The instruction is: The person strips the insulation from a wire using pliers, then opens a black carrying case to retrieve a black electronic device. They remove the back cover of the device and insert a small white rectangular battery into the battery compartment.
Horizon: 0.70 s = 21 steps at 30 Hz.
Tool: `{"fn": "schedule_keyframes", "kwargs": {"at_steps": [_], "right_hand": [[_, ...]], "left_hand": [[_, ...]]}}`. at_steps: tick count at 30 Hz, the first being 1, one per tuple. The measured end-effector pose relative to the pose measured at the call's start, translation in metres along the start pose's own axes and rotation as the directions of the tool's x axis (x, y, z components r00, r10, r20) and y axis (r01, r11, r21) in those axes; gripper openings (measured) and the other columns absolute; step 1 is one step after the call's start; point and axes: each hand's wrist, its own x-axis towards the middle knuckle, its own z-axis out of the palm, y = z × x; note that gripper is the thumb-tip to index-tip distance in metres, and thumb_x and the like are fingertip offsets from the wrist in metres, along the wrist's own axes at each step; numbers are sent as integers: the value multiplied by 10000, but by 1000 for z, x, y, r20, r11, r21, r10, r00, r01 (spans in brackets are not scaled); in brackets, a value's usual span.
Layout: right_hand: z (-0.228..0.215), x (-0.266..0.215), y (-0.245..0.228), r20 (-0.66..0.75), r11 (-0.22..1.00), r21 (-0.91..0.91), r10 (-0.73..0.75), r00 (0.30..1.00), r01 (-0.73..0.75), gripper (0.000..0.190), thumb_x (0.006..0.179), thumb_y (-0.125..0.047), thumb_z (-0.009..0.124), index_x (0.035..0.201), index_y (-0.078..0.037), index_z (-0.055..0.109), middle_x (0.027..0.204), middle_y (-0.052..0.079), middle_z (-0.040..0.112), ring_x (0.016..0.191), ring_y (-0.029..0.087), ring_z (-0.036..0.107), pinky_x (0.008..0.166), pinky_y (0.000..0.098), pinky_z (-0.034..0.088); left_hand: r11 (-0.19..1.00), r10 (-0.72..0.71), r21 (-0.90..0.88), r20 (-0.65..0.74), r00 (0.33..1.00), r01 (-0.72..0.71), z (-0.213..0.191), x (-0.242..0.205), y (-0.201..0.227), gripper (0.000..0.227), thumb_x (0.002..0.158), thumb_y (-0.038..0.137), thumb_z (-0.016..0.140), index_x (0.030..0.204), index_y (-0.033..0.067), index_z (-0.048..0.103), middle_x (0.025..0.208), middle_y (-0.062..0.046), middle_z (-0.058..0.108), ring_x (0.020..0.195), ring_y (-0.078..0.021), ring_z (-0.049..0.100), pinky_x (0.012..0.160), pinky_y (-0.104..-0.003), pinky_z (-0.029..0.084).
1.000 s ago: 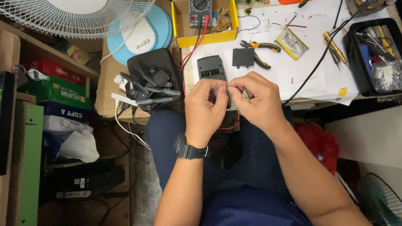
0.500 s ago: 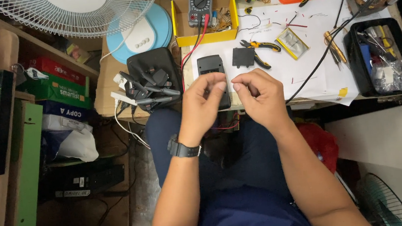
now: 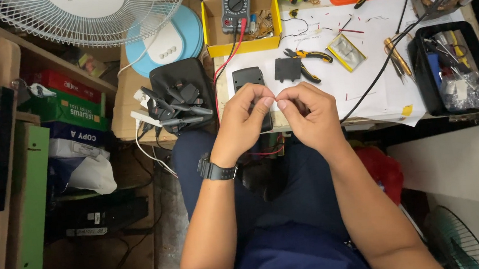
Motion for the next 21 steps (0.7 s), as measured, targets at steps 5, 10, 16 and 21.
{"fn": "schedule_keyframes", "kwargs": {"at_steps": [5,10,16,21], "right_hand": [[0,0,1,18,1000,26,9,1000,-9,85,1105,27,776,1107,-23,845,786,92,638,670,185,684,618,303,524],[1,1,4,15,999,32,13,1000,-13,76,1107,24,776,1103,-18,839,799,108,643,693,196,692,631,317,522],[4,0,11,14,997,59,41,999,-41,72,1111,12,775,1099,-21,838,818,104,666,737,165,695,646,316,523],[6,1,8,12,996,69,56,998,-57,78,1105,18,775,1088,-21,841,818,104,682,730,167,696,634,308,524]], "left_hand": [[999,44,28,25,999,-45,3,-2,-8,152,1201,150,662,1137,56,763,897,-107,654,895,-274,688,907,-447,592],[998,68,5,6,998,-68,4,-2,-7,145,1204,162,664,1153,73,767,944,-93,670,938,-270,705,933,-440,590],[995,102,-15,0,995,-102,4,0,-6,167,1213,169,644,1132,73,754,963,-79,691,936,-257,693,938,-433,584],[994,108,-8,6,994,-108,5,1,-4,185,1223,165,623,1125,48,727,940,-96,653,924,-274,680,918,-452,578]]}}
